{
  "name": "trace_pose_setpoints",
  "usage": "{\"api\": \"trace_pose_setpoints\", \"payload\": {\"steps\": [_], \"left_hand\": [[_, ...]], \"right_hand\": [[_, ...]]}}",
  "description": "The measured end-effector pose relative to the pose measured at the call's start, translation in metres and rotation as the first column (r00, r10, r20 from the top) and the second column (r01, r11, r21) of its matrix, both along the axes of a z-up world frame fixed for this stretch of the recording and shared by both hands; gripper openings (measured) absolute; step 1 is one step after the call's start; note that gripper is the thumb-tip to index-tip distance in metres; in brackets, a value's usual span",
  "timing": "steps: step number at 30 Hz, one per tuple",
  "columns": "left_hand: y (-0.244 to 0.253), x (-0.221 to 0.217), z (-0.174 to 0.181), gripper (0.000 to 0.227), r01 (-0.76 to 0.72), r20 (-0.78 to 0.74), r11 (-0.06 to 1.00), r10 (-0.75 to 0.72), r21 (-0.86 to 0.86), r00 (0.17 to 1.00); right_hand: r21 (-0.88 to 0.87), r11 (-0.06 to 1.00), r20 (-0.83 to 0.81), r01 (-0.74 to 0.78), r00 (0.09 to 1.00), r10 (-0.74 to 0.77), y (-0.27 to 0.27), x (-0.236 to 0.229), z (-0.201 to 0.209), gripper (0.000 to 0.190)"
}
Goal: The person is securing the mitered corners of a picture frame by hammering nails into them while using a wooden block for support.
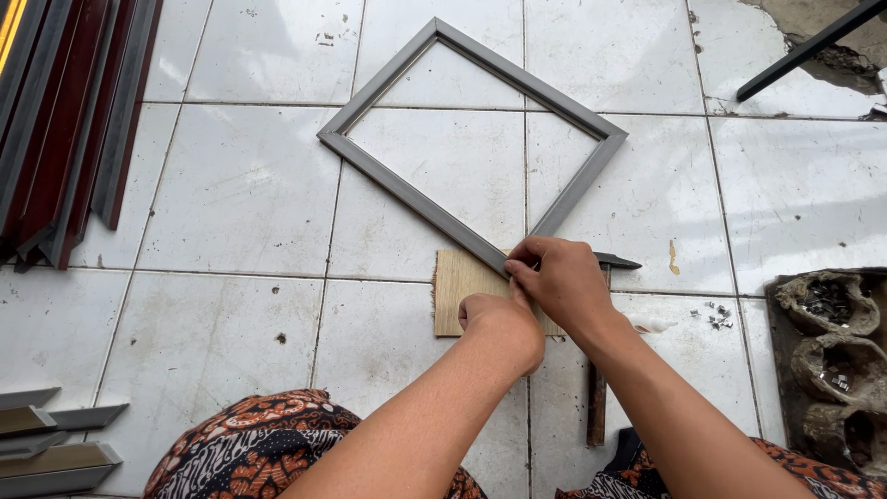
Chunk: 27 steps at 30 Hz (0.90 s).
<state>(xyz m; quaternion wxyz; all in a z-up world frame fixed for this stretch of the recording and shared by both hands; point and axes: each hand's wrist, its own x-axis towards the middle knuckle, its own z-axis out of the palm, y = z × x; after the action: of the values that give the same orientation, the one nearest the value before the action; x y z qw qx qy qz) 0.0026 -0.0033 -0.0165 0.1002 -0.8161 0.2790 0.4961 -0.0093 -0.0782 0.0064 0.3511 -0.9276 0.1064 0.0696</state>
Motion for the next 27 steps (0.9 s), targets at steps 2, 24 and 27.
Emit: {"api": "trace_pose_setpoints", "payload": {"steps": [2, 24, 27], "left_hand": [[-0.002, -0.001, -0.003, 0.097, -0.015, 0.001, 1.0, 0.015, 0.015, 1.0], [0.0, 0.0, 0.002, 0.098, 0.031, 0.044, 0.999, -0.029, -0.03, 0.999], [0.001, 0.0, 0.003, 0.098, 0.028, 0.04, 0.999, -0.027, -0.029, 0.999]], "right_hand": [[0.004, 1.0, -0.021, 0.011, 1.0, -0.011, 0.0, 0.0, 0.002, 0.011], [-0.074, 0.986, 0.001, -0.15, 0.989, 0.15, -0.015, 0.001, 0.001, 0.014], [-0.057, 0.988, 0.047, -0.143, 0.988, 0.146, -0.016, 0.001, -0.004, 0.014]]}}
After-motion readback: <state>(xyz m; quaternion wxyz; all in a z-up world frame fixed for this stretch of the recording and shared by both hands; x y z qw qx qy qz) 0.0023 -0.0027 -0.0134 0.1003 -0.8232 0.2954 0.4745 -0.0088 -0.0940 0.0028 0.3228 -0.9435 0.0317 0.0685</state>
